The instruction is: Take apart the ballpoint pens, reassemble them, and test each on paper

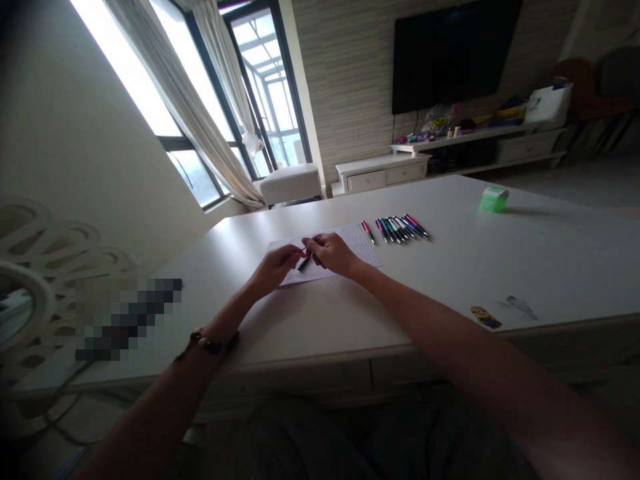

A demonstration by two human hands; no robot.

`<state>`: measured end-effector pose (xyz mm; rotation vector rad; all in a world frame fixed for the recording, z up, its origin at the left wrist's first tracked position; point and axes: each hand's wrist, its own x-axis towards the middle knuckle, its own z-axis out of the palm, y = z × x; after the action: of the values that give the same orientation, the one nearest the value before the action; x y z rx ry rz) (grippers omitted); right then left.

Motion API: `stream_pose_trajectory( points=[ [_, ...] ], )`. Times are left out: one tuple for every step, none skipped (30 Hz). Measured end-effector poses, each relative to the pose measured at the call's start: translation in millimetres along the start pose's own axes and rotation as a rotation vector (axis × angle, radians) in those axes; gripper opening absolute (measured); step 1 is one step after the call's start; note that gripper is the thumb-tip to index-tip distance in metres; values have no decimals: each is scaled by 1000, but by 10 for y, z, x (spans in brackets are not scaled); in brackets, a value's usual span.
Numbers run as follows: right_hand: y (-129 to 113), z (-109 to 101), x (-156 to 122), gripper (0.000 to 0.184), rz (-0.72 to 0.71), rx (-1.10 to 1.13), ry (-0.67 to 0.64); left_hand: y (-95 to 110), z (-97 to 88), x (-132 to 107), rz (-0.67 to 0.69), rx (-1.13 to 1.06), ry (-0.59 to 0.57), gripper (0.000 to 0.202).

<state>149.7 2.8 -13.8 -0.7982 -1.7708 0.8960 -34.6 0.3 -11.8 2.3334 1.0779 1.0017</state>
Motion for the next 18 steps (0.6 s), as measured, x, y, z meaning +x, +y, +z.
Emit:
stream_pose_trajectory(
  points=[
    [19, 7, 7, 47, -7, 10, -12, 4, -1, 0, 10, 16, -12, 25],
    [34, 12, 13, 47, -12, 20, -23, 7, -1, 1, 17, 21, -21, 27],
    [46, 17, 16, 46, -15, 30, -29, 10, 1, 1, 20, 21, -26, 27],
    [53, 21, 16, 46, -14, 39, -35, 11, 5, 0, 21, 18, -30, 28],
    [57, 27, 13, 46, -12, 45, -38, 11, 10, 0, 21, 15, -34, 27],
    [58, 35, 9, 45, -12, 47, -38, 11, 17, -2, 20, 11, -35, 27],
    [57, 44, 4, 45, -12, 44, -41, 12, 24, -3, 19, 5, -38, 27],
    [56, 53, 0, 45, -12, 38, -48, 13, 31, -4, 20, -5, -43, 27],
    [54, 59, -1, 45, -10, 30, -61, 16, 37, -4, 24, -19, -52, 27],
    [53, 60, 0, 44, -6, 23, -79, 21, 41, -3, 29, -36, -63, 28],
    [54, 52, 6, 44, 1, 16, -99, 27, 41, -1, 30, -48, -68, 29],
    [58, 35, 14, 43, 11, 4, -116, 33, 38, 2, 24, -53, -61, 29],
    [67, 7, 25, 41, 22, -20, -120, 39, 30, 7, 12, -49, -39, 29],
    [82, -29, 36, 38, 31, -62, -106, 44, 18, 12, -6, -40, -3, 29],
    [104, -68, 44, 34, 39, -128, -77, 47, 3, 18, -25, -31, 42, 28],
    [132, -106, 50, 30, 45, -220, -39, 48, -12, 24, -40, -28, 88, 28],
    [164, -137, 51, 27, 49, -330, -2, 47, -27, 30, -48, -34, 128, 28],
    [198, -156, 50, 25, 51, -444, 16, 45, -39, 36, -51, -47, 156, 28]
  ],
)
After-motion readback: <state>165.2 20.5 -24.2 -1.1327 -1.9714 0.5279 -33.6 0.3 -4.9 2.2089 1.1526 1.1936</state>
